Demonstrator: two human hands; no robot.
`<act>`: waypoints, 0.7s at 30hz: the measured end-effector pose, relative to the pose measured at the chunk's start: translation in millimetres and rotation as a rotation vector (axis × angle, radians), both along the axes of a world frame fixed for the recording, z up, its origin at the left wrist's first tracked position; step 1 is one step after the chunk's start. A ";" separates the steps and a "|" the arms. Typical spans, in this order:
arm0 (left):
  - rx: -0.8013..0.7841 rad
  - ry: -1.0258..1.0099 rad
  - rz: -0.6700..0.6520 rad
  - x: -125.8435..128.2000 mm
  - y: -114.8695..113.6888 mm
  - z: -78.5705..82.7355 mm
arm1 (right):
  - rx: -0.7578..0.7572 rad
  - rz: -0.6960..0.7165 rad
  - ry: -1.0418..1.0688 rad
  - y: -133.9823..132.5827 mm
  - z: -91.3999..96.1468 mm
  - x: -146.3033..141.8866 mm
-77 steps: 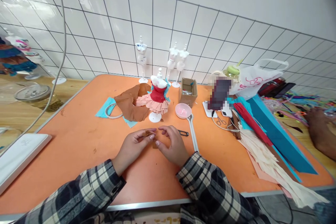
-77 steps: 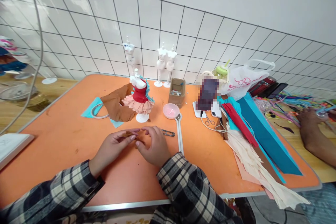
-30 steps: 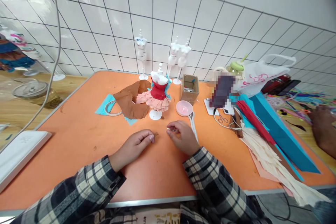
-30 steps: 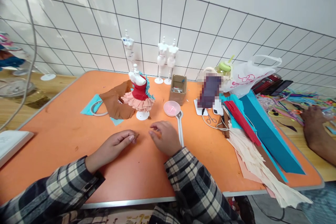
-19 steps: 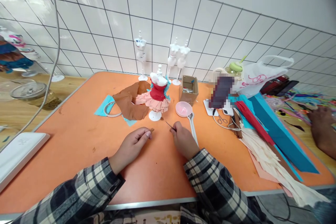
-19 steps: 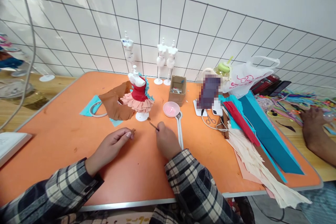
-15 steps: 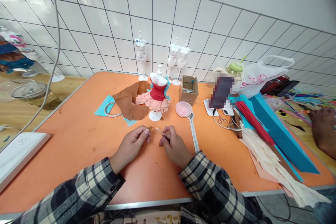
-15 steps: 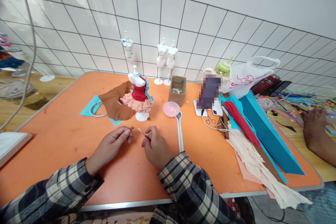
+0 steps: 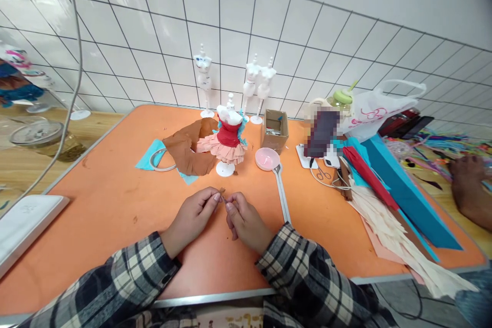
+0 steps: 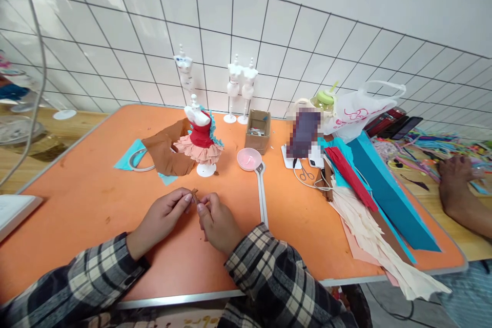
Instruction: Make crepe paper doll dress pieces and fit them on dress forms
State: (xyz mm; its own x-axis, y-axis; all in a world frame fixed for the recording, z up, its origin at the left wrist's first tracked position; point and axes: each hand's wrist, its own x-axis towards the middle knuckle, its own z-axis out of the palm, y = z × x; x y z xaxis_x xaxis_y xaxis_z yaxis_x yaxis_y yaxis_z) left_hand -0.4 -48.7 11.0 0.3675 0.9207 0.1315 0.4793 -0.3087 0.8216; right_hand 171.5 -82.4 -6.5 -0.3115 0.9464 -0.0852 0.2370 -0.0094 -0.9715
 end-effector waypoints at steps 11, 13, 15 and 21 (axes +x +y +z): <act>0.118 0.141 0.008 -1.3 -0.4 -1.1 | 0.033 -0.055 -0.106 -0.4 6.5 1.3; 0.106 0.140 0.009 -1.0 -0.4 0.2 | 0.020 -0.051 -0.098 -0.4 7.0 1.4; 0.091 0.136 0.026 -0.9 -0.5 1.2 | 0.006 -0.051 -0.092 -0.6 7.6 1.5; 0.114 0.154 0.030 -1.8 -0.3 0.6 | 0.010 -0.021 -0.080 -1.2 4.1 0.5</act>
